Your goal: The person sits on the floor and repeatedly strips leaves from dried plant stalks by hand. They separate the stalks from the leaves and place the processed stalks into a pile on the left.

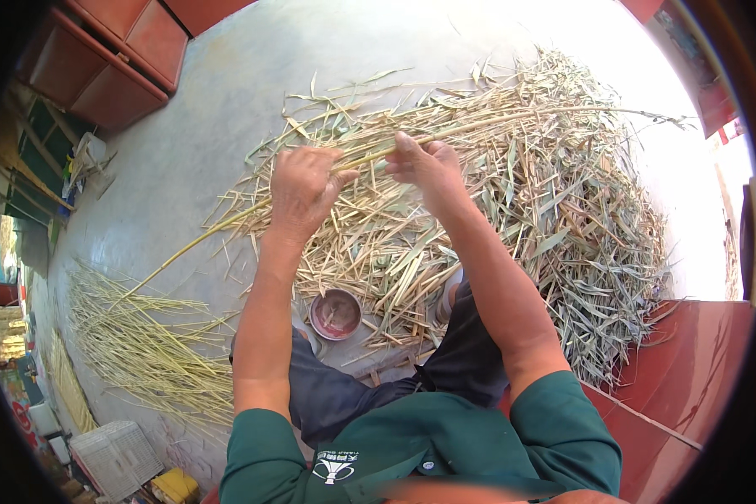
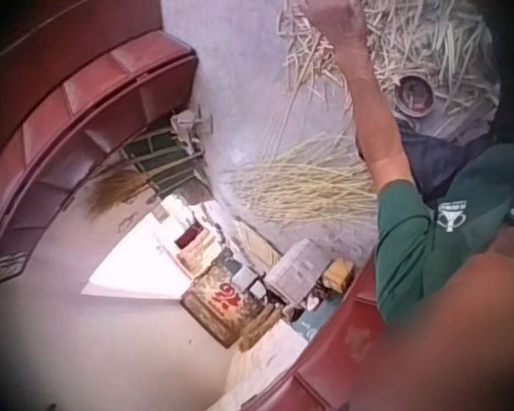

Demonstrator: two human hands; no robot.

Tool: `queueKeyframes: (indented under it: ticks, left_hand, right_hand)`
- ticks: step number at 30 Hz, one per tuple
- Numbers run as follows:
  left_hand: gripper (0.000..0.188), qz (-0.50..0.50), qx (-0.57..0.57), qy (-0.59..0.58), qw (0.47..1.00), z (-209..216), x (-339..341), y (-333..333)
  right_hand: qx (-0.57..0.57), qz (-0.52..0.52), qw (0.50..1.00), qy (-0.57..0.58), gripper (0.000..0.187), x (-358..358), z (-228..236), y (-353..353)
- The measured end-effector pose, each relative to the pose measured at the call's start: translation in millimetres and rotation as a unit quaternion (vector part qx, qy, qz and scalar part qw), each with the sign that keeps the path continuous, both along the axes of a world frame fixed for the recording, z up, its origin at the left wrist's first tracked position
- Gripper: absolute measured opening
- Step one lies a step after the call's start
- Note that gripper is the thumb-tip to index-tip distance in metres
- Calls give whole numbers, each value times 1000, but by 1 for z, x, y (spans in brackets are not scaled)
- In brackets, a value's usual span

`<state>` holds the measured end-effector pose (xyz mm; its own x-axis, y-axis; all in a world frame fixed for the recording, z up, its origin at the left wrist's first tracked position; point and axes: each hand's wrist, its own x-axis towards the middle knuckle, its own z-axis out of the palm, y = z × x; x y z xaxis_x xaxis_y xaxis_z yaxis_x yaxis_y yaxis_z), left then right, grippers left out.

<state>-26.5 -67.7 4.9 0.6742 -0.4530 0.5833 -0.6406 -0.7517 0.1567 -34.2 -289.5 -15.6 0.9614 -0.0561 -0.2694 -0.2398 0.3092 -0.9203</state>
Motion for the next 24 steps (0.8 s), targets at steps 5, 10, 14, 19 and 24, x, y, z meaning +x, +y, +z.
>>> queueKeyframes:
  ticks: [5, 10, 14, 19, 24]
  left_hand:
    - [11, 47, 43, 127, 990, 2, 5, 20]
    - [14, 125, 79, 158, 976, -6, 12, 63]
    - [14, -14, -83, 53, 995, -4, 8, 8]
    - [12, -7, -67, 55, 996, -5, 13, 7]
    - [13, 13, -33, 138, 990, -10, 22, 35]
  right_hand:
    - [28, -53, 998, 0, 39, 8, -3, -15]
    - [32, -127, 990, -51, 25, 16, 0, -43]
    - [44, -51, 993, -93, 27, 1, -3, 4]
    - [84, -41, 986, -135, 27, -2, 1, 12]
    - [27, 7, 983, -181, 21, 4, 8, -25]
